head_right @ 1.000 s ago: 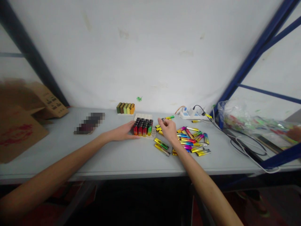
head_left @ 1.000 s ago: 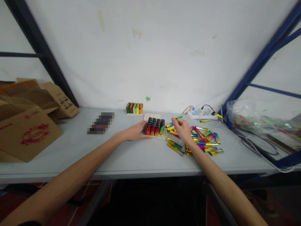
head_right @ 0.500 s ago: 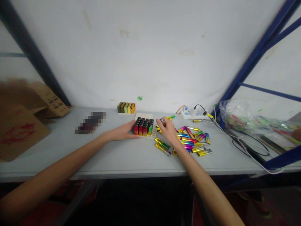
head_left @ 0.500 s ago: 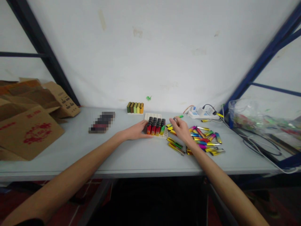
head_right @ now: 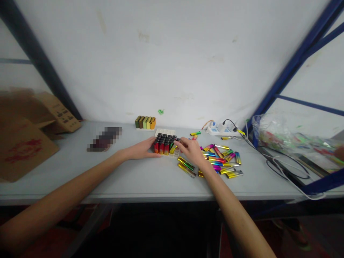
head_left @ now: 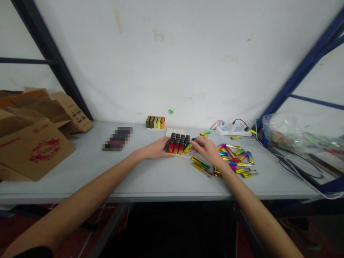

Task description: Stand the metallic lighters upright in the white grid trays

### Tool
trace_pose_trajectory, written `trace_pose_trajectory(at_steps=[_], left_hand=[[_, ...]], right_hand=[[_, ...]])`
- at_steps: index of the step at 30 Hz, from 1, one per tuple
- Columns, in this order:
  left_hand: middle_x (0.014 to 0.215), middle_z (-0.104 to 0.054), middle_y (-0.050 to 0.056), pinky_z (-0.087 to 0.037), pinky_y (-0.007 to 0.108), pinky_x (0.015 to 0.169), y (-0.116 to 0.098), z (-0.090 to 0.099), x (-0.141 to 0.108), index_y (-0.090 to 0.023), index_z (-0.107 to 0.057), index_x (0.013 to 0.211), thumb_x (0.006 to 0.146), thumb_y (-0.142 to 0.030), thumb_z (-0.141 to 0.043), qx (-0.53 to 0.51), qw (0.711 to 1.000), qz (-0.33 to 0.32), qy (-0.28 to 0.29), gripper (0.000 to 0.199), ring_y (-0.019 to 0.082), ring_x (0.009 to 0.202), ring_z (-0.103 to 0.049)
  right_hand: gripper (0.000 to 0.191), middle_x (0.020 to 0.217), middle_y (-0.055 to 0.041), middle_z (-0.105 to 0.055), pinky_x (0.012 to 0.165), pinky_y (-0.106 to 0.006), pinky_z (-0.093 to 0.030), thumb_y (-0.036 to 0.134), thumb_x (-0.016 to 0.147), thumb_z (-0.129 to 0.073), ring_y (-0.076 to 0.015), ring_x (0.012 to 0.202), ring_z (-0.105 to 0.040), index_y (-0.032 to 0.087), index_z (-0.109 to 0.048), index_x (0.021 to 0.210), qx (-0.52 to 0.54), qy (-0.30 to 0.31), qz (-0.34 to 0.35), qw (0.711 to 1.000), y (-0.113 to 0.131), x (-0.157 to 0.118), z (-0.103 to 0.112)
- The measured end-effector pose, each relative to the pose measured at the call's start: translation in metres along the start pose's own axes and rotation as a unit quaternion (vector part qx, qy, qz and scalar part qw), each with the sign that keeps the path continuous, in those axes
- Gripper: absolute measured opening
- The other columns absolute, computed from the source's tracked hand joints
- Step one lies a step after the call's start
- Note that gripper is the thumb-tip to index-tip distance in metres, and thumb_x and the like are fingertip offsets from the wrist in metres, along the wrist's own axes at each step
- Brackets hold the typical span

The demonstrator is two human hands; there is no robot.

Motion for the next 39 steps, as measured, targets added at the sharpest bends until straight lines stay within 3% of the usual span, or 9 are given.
trace_pose_trajectory(at_steps=[6, 14, 19, 23, 27, 30, 34, 39], left_hand=[[0.14, -0.061, 0.016, -0.045, 0.047, 0.118, 0.001, -0.001, 0.001, -0.016, -0.052, 0.142, 0.086, -0.066, -0.073, 0.0, 1.0, 0.002, 0.002, 0.077, 0.036, 0.131, -0.058], [0.139, -0.062, 0.016, -0.046, 0.048, 0.116, 0.0, 0.0, 0.001, -0.018, -0.054, 0.14, 0.085, -0.067, -0.074, 0.0, 1.0, 0.013, -0.001, 0.076, 0.035, 0.129, -0.06], [0.139, -0.062, 0.016, -0.047, 0.047, 0.115, 0.002, 0.0, 0.001, -0.018, -0.055, 0.138, 0.085, -0.067, -0.073, 0.002, 1.0, 0.017, 0.004, 0.074, 0.035, 0.13, -0.06], [0.137, -0.063, 0.016, -0.047, 0.048, 0.116, 0.003, 0.0, 0.001, -0.017, -0.057, 0.136, 0.083, -0.069, -0.074, 0.005, 1.0, 0.024, 0.002, 0.076, 0.036, 0.128, -0.06], [0.139, -0.061, 0.016, -0.046, 0.048, 0.117, 0.006, -0.001, 0.001, -0.017, -0.057, 0.138, 0.082, -0.072, -0.073, -0.005, 0.999, 0.035, 0.008, 0.08, 0.037, 0.13, -0.059], [0.139, -0.062, 0.015, -0.046, 0.049, 0.116, 0.007, -0.001, 0.0, -0.019, -0.056, 0.14, 0.084, -0.072, -0.072, -0.007, 0.999, 0.031, 0.006, 0.079, 0.036, 0.129, -0.06], [0.141, -0.061, 0.015, -0.046, 0.049, 0.117, 0.006, -0.001, 0.0, -0.019, -0.054, 0.142, 0.085, -0.071, -0.073, -0.009, 0.999, 0.03, 0.009, 0.079, 0.036, 0.13, -0.06], [0.143, -0.06, 0.016, -0.044, 0.05, 0.118, 0.007, -0.001, 0.0, -0.019, -0.054, 0.142, 0.085, -0.07, -0.072, -0.014, 0.999, 0.031, 0.011, 0.079, 0.037, 0.133, -0.058]], right_hand=[[0.036, 0.074, -0.0042, -0.073, 0.063, -0.026, -0.039, 0.045, 0.107, -0.055, -0.0168, 0.064, -0.063, 0.019, -0.061, 0.082, -0.05, 0.069, 0.026, 0.996, -0.001, -0.002, -0.015], [0.032, 0.081, -0.0072, -0.071, 0.064, -0.028, -0.036, 0.043, 0.107, -0.057, -0.018, 0.067, -0.061, 0.018, -0.065, 0.089, -0.173, 0.069, 0.073, 0.98, 0.005, -0.001, -0.028], [0.043, 0.078, -0.0052, -0.07, 0.065, -0.028, -0.036, 0.055, 0.107, -0.051, -0.018, 0.068, -0.061, 0.02, -0.064, 0.086, -0.14, 0.052, 0.051, 0.987, 0.002, -0.003, -0.016], [0.055, 0.071, -0.005, -0.067, 0.066, -0.03, -0.038, 0.056, 0.111, -0.035, -0.0187, 0.065, -0.06, 0.021, -0.063, 0.079, -0.13, -0.012, 0.019, 0.991, -0.014, -0.002, 0.013], [0.057, 0.061, -0.004, -0.064, 0.064, -0.031, -0.039, 0.057, 0.109, -0.036, -0.0189, 0.059, -0.06, 0.02, -0.066, 0.076, -0.15, -0.12, -0.046, 0.98, -0.05, 0.004, 0.072], [0.05, 0.067, -0.0066, -0.071, 0.065, -0.03, -0.043, 0.052, 0.107, -0.04, -0.02, 0.062, -0.065, 0.018, -0.071, 0.088, -0.189, -0.196, -0.114, 0.955, -0.092, 0.003, 0.126], [0.032, 0.097, -0.0144, -0.081, 0.08, -0.032, -0.053, 0.035, 0.101, -0.053, -0.0247, 0.087, -0.075, 0.013, -0.074, 0.112, -0.235, -0.127, -0.16, 0.95, -0.151, -0.002, 0.157], [0.032, 0.121, -0.0182, -0.078, 0.099, -0.037, -0.054, 0.016, 0.096, -0.053, -0.0284, 0.11, -0.075, 0.011, -0.077, 0.117, -0.328, 0.0, -0.22, 0.919, -0.206, -0.019, 0.152]])
Point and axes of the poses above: each hand's wrist, its own x-axis towards the middle knuckle, its own z-axis out of the back of the hand, y = z × x, the point moved 8 cm from there along x, towards the middle knuckle
